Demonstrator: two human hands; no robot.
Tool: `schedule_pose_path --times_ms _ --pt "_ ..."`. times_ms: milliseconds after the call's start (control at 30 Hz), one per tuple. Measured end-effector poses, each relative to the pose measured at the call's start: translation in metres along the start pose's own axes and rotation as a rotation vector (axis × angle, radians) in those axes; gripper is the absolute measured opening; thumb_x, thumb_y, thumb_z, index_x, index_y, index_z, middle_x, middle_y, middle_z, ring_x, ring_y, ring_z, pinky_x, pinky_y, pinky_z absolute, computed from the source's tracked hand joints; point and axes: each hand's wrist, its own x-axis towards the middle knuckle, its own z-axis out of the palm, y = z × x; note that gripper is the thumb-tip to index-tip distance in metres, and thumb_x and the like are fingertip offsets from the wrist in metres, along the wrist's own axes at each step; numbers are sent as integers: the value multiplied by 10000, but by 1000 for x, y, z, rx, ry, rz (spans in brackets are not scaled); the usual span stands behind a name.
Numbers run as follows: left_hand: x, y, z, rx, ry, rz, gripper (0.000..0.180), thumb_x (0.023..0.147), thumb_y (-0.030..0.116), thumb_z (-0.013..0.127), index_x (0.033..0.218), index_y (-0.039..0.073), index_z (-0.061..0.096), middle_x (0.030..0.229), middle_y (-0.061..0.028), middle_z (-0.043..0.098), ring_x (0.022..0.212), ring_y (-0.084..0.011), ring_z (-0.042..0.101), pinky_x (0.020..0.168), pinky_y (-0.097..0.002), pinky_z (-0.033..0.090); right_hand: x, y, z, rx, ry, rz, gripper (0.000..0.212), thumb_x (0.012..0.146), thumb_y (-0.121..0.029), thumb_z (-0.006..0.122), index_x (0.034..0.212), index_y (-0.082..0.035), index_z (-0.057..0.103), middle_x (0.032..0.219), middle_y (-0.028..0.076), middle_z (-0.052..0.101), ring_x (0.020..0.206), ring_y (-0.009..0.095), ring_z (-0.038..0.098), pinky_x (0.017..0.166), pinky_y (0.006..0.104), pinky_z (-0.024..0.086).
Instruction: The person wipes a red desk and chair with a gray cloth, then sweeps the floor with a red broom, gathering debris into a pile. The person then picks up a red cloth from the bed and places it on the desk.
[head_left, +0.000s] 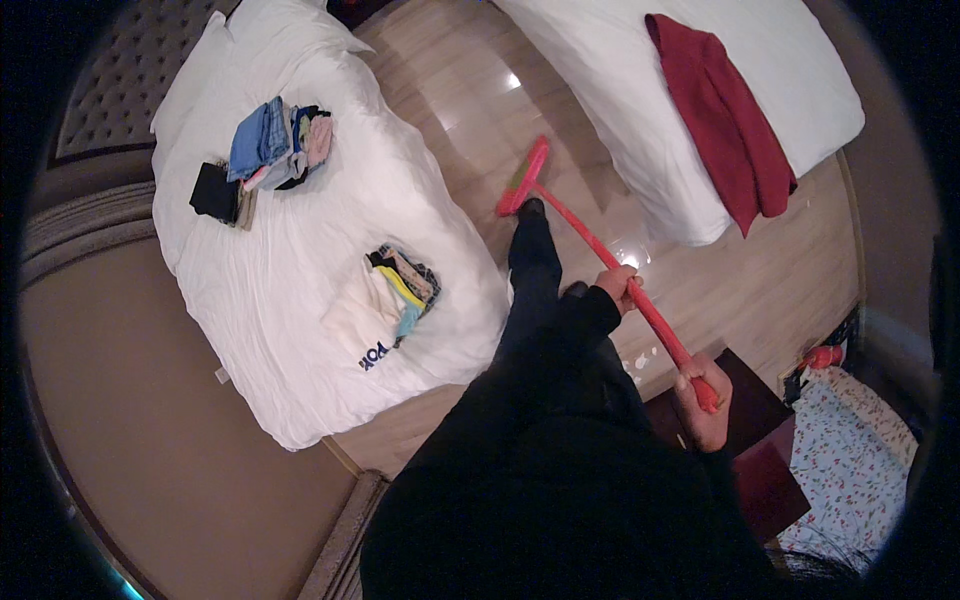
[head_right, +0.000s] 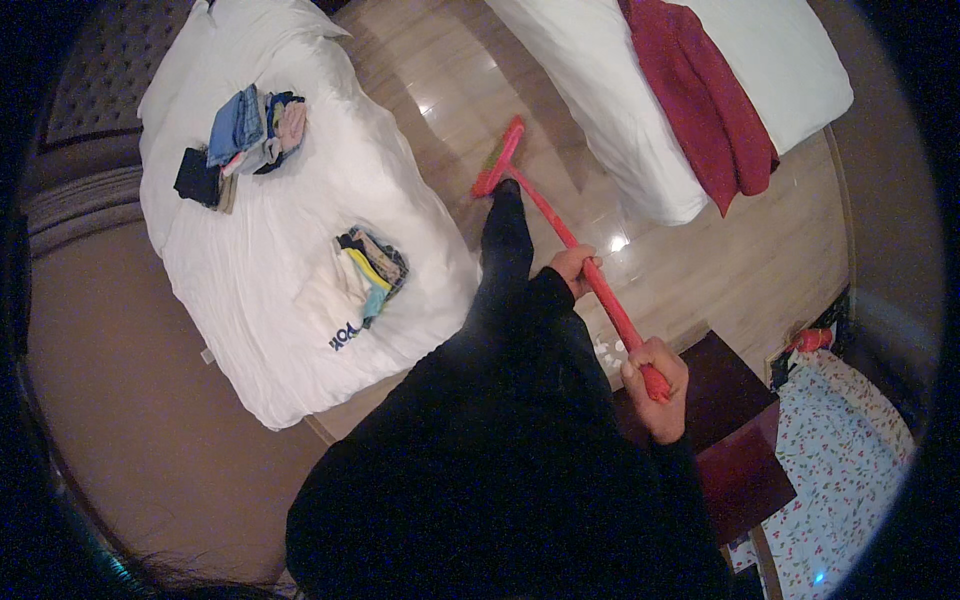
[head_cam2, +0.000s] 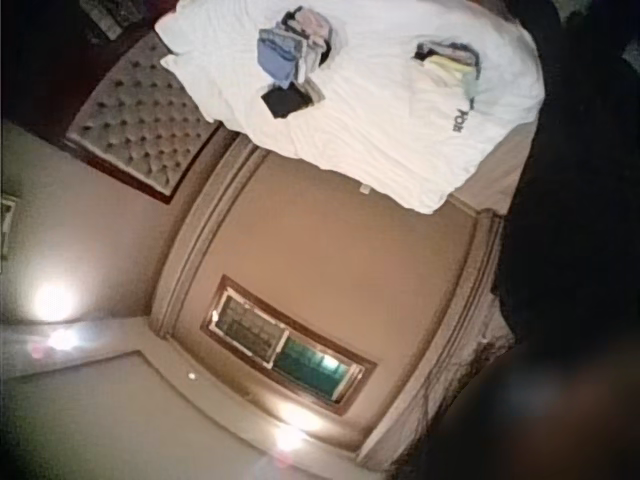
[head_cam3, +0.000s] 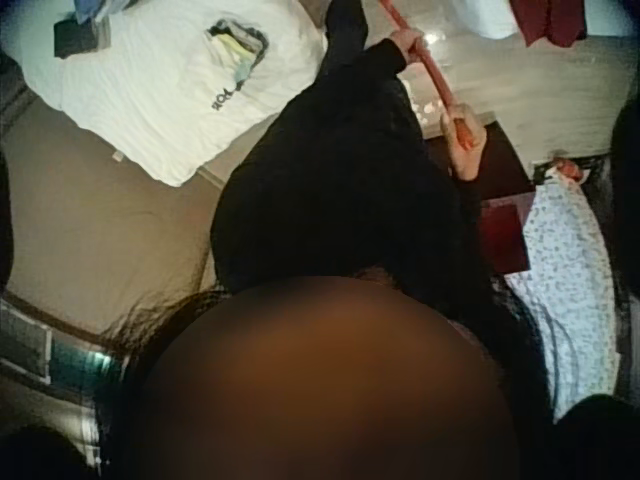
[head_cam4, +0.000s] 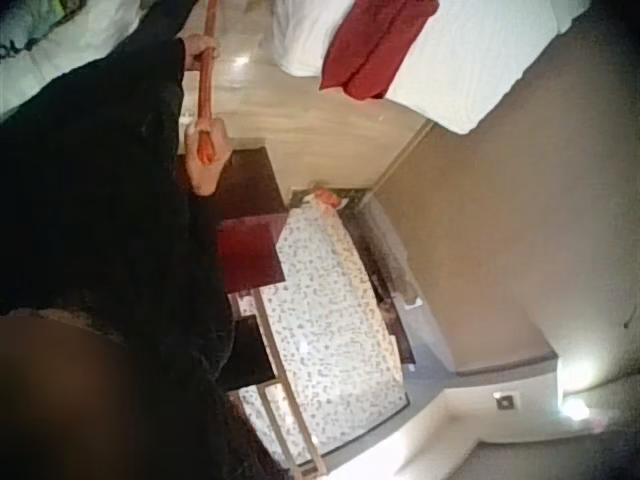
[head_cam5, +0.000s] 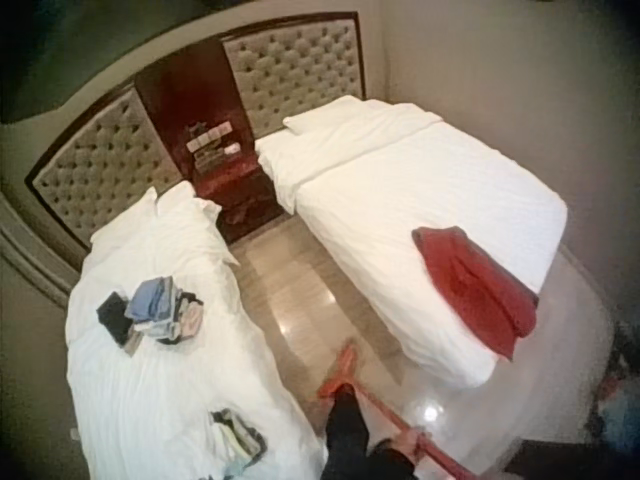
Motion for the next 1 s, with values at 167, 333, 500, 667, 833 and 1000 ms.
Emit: schedule_pose_path --times_ms 167,333,500,667,833,1000 --pt "-1 87 -14 -171 150 74 130 818 82 599 740 90 496 603 -47 479 510 -201 510 502 -349 466 76 -22 23 -41 -161 -140 137 848 -69 639 766 -43 533 725 52 495 676 159 480 638 278 383" --pt "30 206 -59 -106 266 205 118 854 179 563 820 83 504 663 -61 510 543 -220 528 492 -376 478 185 -34 90 8 -279 -174 131 858 -66 644 786 -33 539 739 34 493 696 137 492 647 281 403" --pt "57 234 -39 143 193 74 152 872 236 547 930 108 491 699 -56 547 621 -217 580 549 -450 508 206 -90 99 -209 -166 -160 139 835 -77 681 786 -34 558 712 81 532 661 195 522 627 302 413" --pt "53 222 26 -39 122 24 219 877 246 546 1013 80 501 716 -61 564 638 -232 586 570 -445 501 216 -130 64 -239 -139 -116 136 809 -77 672 759 -45 550 684 76 520 637 197 502 619 302 404" --pt "36 288 21 -5 152 180 231 884 268 579 949 68 483 663 -61 533 558 -237 541 503 -403 480 262 -126 72 -161 -237 -152 119 838 -71 659 786 -41 556 762 65 556 686 181 521 650 302 413" --pt "56 386 7 -123 294 149 187 893 260 549 976 117 463 647 -48 520 560 -250 550 521 -453 499 356 -110 123 -15 -295 -79 125 868 -84 661 820 -32 558 781 40 553 726 121 522 668 263 423"
